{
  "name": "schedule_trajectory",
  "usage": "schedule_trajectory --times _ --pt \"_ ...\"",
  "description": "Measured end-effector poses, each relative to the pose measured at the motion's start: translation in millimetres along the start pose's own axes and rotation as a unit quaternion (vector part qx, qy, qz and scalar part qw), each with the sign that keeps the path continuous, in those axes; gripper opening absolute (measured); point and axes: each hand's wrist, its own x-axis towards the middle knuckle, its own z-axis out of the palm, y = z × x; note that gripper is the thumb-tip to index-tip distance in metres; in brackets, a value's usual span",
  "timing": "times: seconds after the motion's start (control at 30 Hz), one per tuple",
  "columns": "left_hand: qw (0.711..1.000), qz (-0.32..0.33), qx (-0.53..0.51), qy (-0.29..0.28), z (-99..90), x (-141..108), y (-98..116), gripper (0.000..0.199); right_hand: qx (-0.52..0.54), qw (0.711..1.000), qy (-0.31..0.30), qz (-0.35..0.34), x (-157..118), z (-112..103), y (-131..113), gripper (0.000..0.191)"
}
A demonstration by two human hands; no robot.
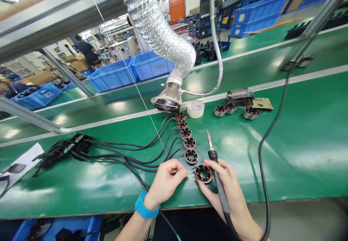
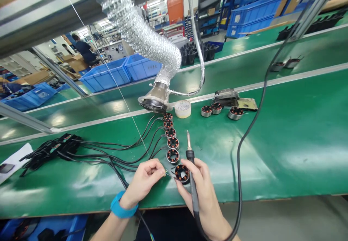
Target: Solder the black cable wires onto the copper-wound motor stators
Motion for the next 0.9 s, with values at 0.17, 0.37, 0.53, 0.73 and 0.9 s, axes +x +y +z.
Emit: schedule_trajectory --times 0.17,0.37,0.53,0.73,0.9 --pt "0.99 0.056 0.121 0.045 6.6 -5 -2 0.025 -0.02 1.0 0.015 -0.009 -11 -7 6 0.039" --pt "0.987 0.046 0.149 -0.032 -2.5 -6 2 0.023 -0.02 0.997 0.069 -0.034 -19 -8 17 0.036" --pt "0.98 0.069 0.181 -0.037 -15.9 -8 6 0.028 -0.003 0.997 0.08 -0.01 -17 -9 17 0.037" --pt "0.932 0.151 0.315 0.099 -17.9 0 16 0.03 0.011 0.997 0.074 0.011 -13 -10 16 0.039" --pt "0.829 0.212 0.515 -0.058 18.0 17 53 0.03 0.01 0.994 0.111 -0.011 -11 -5 34 0.04"
